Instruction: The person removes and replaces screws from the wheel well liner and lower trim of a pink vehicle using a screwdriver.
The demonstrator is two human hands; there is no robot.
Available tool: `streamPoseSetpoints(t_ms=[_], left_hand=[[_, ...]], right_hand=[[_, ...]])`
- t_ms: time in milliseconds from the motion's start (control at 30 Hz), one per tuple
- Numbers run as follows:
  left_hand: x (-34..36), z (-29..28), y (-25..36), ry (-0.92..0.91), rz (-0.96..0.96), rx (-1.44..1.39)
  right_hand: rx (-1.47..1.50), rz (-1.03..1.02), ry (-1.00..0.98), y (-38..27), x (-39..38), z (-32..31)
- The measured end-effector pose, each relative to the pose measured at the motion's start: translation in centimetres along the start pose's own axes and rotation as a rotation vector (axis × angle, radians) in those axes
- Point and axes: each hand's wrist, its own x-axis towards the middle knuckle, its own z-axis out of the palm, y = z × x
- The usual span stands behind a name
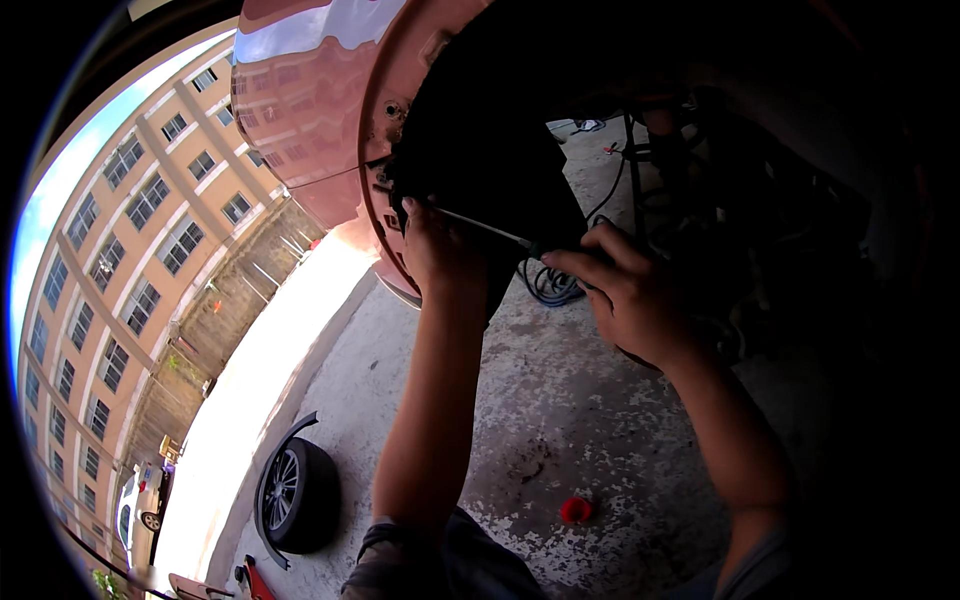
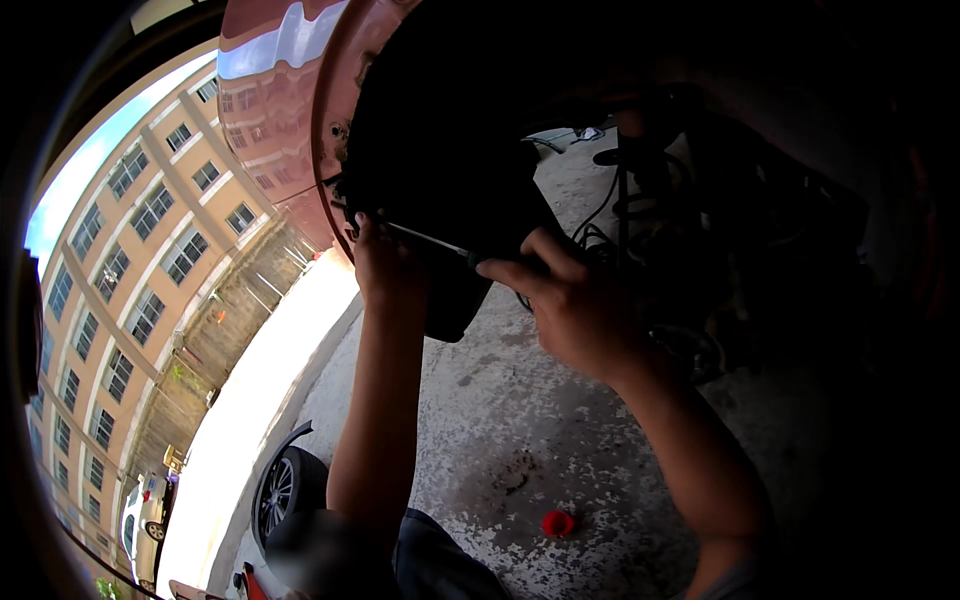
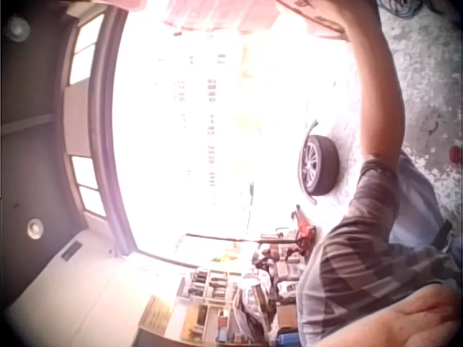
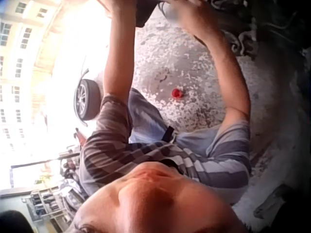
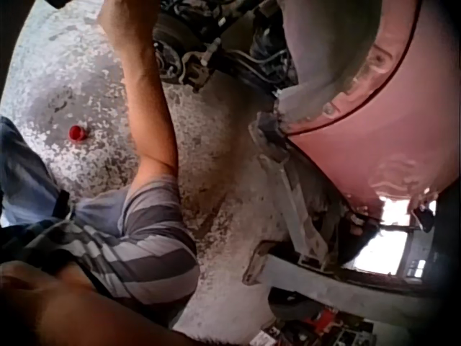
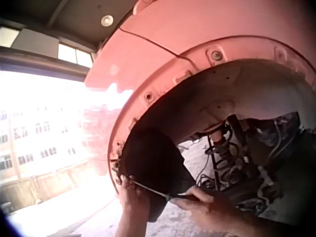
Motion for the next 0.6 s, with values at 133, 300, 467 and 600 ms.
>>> streamPoseSetpoints(t_ms=[133, 300, 467, 600], left_hand=[[1.4, -0.6, 0.7, 0.018, -0.005, 0.128], [1.3, -0.2, -0.3, 0.036, 0.075, 0.329], [-1.2, 3.0, 0.8, 0.106, -0.049, -0.155], [-1.0, 3.7, 0.2, 0.000, -0.033, -0.170]], right_hand=[[0.344, 0.105, 0.070, 0.4, -0.2, 1.3], [1.593, 0.920, -0.335, 2.4, -2.5, 1.6], [0.345, 0.405, 0.111, 0.0, -1.3, 2.8], [-0.114, 0.088, 0.217, -1.0, -0.5, 2.1]])
